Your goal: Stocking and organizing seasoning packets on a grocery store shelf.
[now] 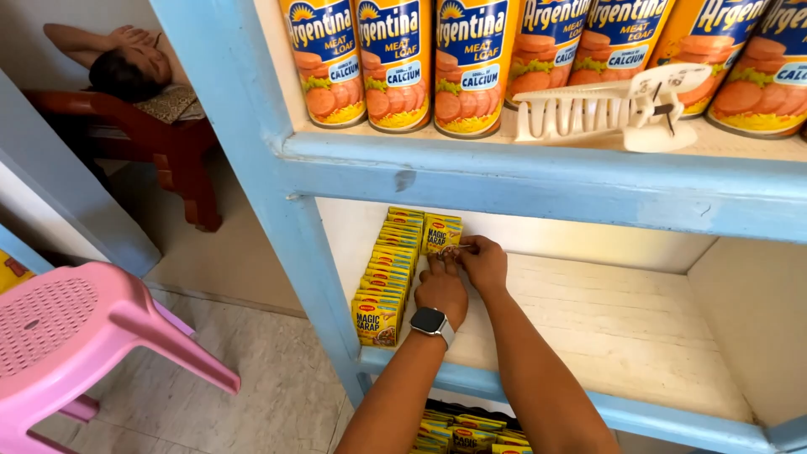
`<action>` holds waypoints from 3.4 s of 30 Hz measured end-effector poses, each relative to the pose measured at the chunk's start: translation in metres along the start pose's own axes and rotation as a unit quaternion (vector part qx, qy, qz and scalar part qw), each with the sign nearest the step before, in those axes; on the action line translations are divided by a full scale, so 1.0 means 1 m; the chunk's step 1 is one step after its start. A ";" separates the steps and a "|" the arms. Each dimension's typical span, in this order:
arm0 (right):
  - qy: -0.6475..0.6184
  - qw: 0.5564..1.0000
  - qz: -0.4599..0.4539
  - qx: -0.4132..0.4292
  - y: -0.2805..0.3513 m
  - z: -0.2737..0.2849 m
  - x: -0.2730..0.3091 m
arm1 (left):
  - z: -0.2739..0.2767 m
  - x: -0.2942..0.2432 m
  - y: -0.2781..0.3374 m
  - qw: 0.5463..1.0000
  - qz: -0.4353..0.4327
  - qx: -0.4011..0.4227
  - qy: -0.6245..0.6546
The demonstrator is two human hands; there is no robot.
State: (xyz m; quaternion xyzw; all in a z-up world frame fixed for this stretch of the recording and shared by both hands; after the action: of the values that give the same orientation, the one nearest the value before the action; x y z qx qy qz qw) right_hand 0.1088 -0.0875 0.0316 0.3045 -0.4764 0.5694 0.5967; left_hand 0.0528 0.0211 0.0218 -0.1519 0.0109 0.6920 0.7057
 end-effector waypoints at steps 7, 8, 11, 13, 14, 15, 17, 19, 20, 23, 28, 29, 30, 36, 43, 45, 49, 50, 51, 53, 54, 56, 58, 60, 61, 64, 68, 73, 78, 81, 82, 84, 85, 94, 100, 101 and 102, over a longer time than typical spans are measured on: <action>-0.044 0.999 0.006 -0.008 0.006 0.003 0.005 | 0.009 -0.002 0.003 1.000 0.005 -0.020 0.016; -0.031 0.999 0.018 -0.013 0.006 0.003 0.006 | 0.009 -0.002 0.003 1.000 0.002 -0.023 0.020; -0.002 0.999 0.029 -0.016 0.008 0.002 0.009 | 0.006 0.001 0.001 0.999 -0.005 -0.024 0.027; 0.013 0.999 0.028 -0.015 0.010 0.005 0.014 | 0.006 0.001 -0.002 0.999 -0.012 -0.021 0.032; 0.012 1.000 0.009 -0.003 0.012 0.005 0.016 | 0.004 0.001 -0.003 1.000 -0.010 -0.006 0.027; 0.010 1.000 -0.011 0.011 0.016 0.005 0.016 | 0.001 0.001 -0.002 1.000 -0.008 0.012 0.022; -0.023 0.999 -0.024 0.019 0.016 0.002 0.015 | -0.003 0.001 -0.005 1.000 -0.008 0.022 0.019; -0.055 0.997 -0.036 0.028 0.014 -0.003 0.009 | -0.005 0.002 -0.005 0.999 -0.007 0.032 0.016; -0.096 0.994 -0.037 0.033 0.011 -0.005 0.005 | -0.006 0.002 -0.005 0.999 -0.006 0.040 0.008; -0.159 0.985 -0.035 0.049 0.003 -0.012 -0.002 | -0.004 0.001 -0.004 0.999 -0.009 0.040 0.002; -0.184 0.979 -0.025 0.088 0.002 -0.017 0.003 | 0.000 0.001 -0.002 1.000 -0.009 0.025 0.012; -0.180 0.979 -0.024 0.093 0.003 -0.017 0.006 | 0.000 0.002 -0.002 1.000 -0.003 0.020 0.020; -0.176 0.979 -0.022 0.098 0.005 -0.017 0.009 | 0.000 0.003 -0.002 0.999 0.004 0.015 0.029; -0.204 0.974 -0.023 0.095 -0.002 -0.021 -0.005 | -0.007 0.008 -0.004 0.999 0.014 -0.013 0.030; -0.176 0.978 -0.040 0.101 0.007 -0.017 0.006 | -0.002 0.007 -0.002 0.999 0.010 -0.014 0.041; -0.169 0.981 -0.030 0.094 0.008 -0.016 0.008 | 0.000 0.007 -0.001 0.999 0.010 -0.012 0.042; -0.165 0.981 -0.036 0.096 0.019 -0.011 0.020 | 0.003 0.006 0.001 0.999 0.015 -0.006 0.047; -0.158 0.982 -0.039 0.096 0.019 -0.012 0.019 | 0.003 0.006 0.001 0.999 0.011 -0.001 0.048; -0.151 0.983 -0.041 0.096 0.020 -0.012 0.019 | 0.003 0.005 0.002 0.999 0.007 0.004 0.050; -0.141 0.985 -0.035 0.091 0.019 -0.011 0.017 | -0.001 0.005 0.000 0.999 0.008 0.003 0.046; -0.132 0.987 -0.028 0.086 0.019 -0.011 0.017 | -0.003 0.006 0.000 0.999 0.009 0.001 0.043; -0.130 0.988 -0.027 0.085 0.018 -0.011 0.015 | -0.006 0.007 0.000 0.999 0.011 -0.012 0.045; -0.128 0.988 -0.026 0.084 0.017 -0.012 0.012 | -0.007 0.008 -0.001 0.998 0.013 -0.026 0.047; -0.113 0.990 -0.021 0.080 0.015 -0.013 0.008 | -0.006 0.009 -0.001 0.997 0.013 -0.042 0.055; -0.113 0.990 -0.021 0.080 0.015 -0.012 0.009 | -0.006 0.008 -0.001 0.997 0.013 -0.042 0.055; -0.096 0.993 -0.018 0.070 0.016 -0.011 0.010 | -0.006 0.008 -0.002 0.997 0.014 -0.041 0.058; -0.104 0.992 -0.021 0.070 0.017 -0.011 0.012 | -0.006 0.008 -0.004 0.998 0.016 -0.019 0.049; -0.129 0.988 -0.016 0.081 0.017 -0.012 0.011 | -0.006 0.008 -0.005 0.998 0.022 0.002 0.052; -0.145 0.986 -0.016 0.084 0.016 -0.013 0.013 | -0.010 0.010 -0.005 0.999 0.021 -0.002 0.039; -0.147 0.985 -0.019 0.084 0.016 -0.015 0.010 | -0.009 0.009 -0.004 0.999 0.018 -0.012 0.041; -0.147 0.985 -0.019 0.083 0.016 -0.014 0.010 | -0.010 0.010 -0.004 0.999 0.017 -0.011 0.041; -0.154 0.984 -0.025 0.086 0.016 -0.014 0.010 | -0.010 0.010 -0.004 0.998 0.011 -0.023 0.048; -0.154 0.984 -0.026 0.086 0.016 -0.014 0.010 | -0.011 0.010 -0.005 0.999 0.011 -0.023 0.048; -0.190 0.974 -0.026 0.125 0.016 -0.019 0.017 | -0.005 0.009 -0.002 0.999 0.013 -0.013 0.049; -0.168 0.977 -0.057 0.116 0.019 -0.015 0.019 | -0.006 0.009 -0.002 0.998 0.014 -0.017 0.054; -0.166 0.977 -0.061 0.116 0.019 -0.015 0.018 | -0.005 0.009 -0.001 0.998 0.014 -0.015 0.057; -0.165 0.977 -0.064 0.115 0.018 -0.016 0.016 | -0.004 0.008 -0.001 0.998 0.014 -0.013 0.059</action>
State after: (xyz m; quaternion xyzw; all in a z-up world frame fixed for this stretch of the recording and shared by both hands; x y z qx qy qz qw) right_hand 0.0928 -0.0638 0.0374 0.4912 -0.4789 0.5229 0.5060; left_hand 0.0551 0.0282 0.0162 -0.2018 0.0458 0.6917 0.6919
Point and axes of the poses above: each hand's wrist, its own y-axis away from the middle knuckle, its own z-axis out of the back of the hand, x = y × z, the point moved 6 cm from there along -y, towards the middle knuckle
